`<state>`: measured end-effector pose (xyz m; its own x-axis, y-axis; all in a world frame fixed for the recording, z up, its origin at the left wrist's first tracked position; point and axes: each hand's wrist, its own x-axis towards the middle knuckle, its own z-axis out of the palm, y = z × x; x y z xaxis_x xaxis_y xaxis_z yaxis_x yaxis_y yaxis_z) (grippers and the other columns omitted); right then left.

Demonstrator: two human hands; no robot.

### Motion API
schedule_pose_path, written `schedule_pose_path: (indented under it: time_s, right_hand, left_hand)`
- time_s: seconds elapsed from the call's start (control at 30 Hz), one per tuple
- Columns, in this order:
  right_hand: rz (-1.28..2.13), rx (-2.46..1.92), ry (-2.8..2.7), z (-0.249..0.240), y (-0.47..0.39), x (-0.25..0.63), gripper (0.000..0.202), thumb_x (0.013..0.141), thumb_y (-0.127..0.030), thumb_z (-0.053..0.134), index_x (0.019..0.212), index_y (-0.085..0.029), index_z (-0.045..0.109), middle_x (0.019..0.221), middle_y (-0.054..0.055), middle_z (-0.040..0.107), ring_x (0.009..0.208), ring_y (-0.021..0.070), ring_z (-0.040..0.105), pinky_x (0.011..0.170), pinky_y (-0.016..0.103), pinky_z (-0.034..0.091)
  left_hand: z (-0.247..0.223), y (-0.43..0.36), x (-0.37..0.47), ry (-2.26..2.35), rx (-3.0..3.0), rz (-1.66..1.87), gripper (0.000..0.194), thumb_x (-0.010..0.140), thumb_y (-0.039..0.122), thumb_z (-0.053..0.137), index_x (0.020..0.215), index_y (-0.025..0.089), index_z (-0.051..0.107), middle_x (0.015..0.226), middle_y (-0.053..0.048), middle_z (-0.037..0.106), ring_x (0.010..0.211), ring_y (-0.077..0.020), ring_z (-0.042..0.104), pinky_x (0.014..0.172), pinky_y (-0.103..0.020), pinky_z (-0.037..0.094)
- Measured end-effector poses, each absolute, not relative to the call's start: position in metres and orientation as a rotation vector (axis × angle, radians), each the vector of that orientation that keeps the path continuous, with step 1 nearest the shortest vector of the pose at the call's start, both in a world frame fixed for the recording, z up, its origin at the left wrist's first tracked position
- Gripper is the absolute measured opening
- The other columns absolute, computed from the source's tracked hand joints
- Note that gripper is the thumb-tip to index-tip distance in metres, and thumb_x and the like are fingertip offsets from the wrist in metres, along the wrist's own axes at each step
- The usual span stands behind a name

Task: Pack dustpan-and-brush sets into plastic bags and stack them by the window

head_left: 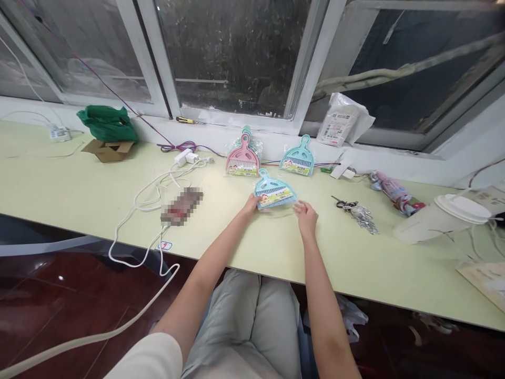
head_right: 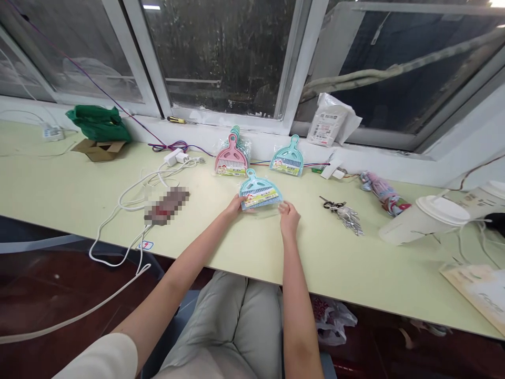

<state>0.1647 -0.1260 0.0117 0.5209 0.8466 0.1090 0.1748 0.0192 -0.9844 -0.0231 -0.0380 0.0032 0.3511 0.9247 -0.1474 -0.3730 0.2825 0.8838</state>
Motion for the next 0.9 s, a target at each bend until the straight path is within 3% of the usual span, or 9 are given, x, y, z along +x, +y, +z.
schedule_pose_path:
  time_s: [0.1,0.2,0.3,0.4,0.47,0.57,0.67,0.77,0.9]
  right_hand:
    - [0.264,-1.527,-1.373,0.017,-0.138,0.168,0.035,0.082,-0.024,0.057,0.116,-0.027,0.064,0.138,0.006,0.054,0.137,0.0274,0.038,0.113,0.06,0.02]
    - [0.16,-1.484,-1.521,0.02,-0.139,0.165,0.023,0.083,-0.026,0.059,0.104,-0.03,0.07,0.133,0.002,0.058,0.137,0.0252,0.036,0.115,0.06,0.007]
    - [0.086,-1.466,-1.474,0.018,-0.133,0.165,0.019,0.089,-0.031,0.054,0.083,-0.029,0.072,0.115,0.002,0.069,0.124,0.0234,0.048,0.114,0.054,0.01]
    - [0.049,-1.48,-1.465,0.014,-0.129,0.167,0.023,0.09,-0.035,0.052,0.08,-0.027,0.071,0.098,0.002,0.072,0.105,0.0217,0.057,0.112,0.049,0.015]
    - [0.029,-1.555,-1.397,0.012,-0.128,0.167,0.022,0.089,-0.037,0.055,0.081,-0.025,0.071,0.092,0.004,0.07,0.099,0.0224,0.056,0.109,0.048,0.02]
    - [0.026,-1.708,-1.238,0.008,-0.127,0.165,0.019,0.081,-0.04,0.062,0.078,-0.023,0.071,0.104,0.009,0.064,0.107,0.027,0.049,0.104,0.048,0.026]
    - [0.174,-1.672,-1.115,0.003,-0.125,0.167,0.027,0.072,-0.037,0.069,0.094,-0.022,0.07,0.122,0.011,0.056,0.114,0.0278,0.047,0.101,0.043,0.034]
    - [0.486,-1.5,-1.007,-0.003,-0.122,0.172,0.052,0.062,-0.035,0.073,0.112,-0.022,0.065,0.114,0.007,0.063,0.106,0.0247,0.055,0.093,0.038,0.043]
    - [0.63,-1.422,-0.834,-0.012,-0.119,0.18,0.039,0.057,-0.038,0.075,0.09,-0.017,0.073,0.093,0.005,0.07,0.095,0.0244,0.06,0.088,0.037,0.046]
  left_hand:
    - [0.008,-0.033,-0.037,0.799,0.849,0.979,0.054,0.076,0.027,0.066,0.125,0.014,0.049,0.105,-0.013,0.07,0.095,-0.0278,0.067,0.08,-0.046,0.057]
    - [0.011,-0.033,-0.043,0.807,0.869,0.906,0.051,0.078,0.023,0.061,0.125,0.008,0.05,0.102,-0.016,0.071,0.088,-0.0278,0.069,0.077,-0.042,0.058]
    - [0.013,-0.035,-0.046,0.809,0.943,0.793,0.042,0.082,0.023,0.056,0.12,0.006,0.054,0.093,-0.016,0.072,0.076,-0.0251,0.07,0.071,-0.037,0.057]
    - [0.017,-0.037,-0.048,0.798,1.033,0.677,0.035,0.084,0.024,0.055,0.114,0.005,0.057,0.085,-0.015,0.072,0.063,-0.0213,0.068,0.062,-0.032,0.056]
    - [0.019,-0.039,-0.05,0.763,1.095,0.615,0.035,0.083,0.026,0.059,0.113,0.008,0.056,0.083,-0.013,0.071,0.058,-0.0196,0.067,0.057,-0.03,0.054]
    - [0.02,-0.042,-0.053,0.692,1.173,0.546,0.046,0.08,0.032,0.067,0.119,0.012,0.051,0.085,-0.01,0.07,0.056,-0.019,0.066,0.059,-0.032,0.055]
    - [0.019,-0.044,-0.054,0.647,1.221,0.518,0.056,0.077,0.038,0.072,0.124,0.017,0.048,0.091,-0.01,0.07,0.055,-0.018,0.066,0.061,-0.034,0.055]
    - [0.019,-0.047,-0.051,0.665,1.253,0.522,0.062,0.076,0.039,0.073,0.128,0.019,0.047,0.093,-0.01,0.07,0.054,-0.0163,0.064,0.061,-0.034,0.055]
    - [0.023,-0.056,-0.043,0.725,1.253,0.696,0.076,0.083,0.045,0.065,0.145,0.022,0.029,0.105,-0.011,0.068,0.068,-0.0176,0.067,0.069,-0.036,0.055]
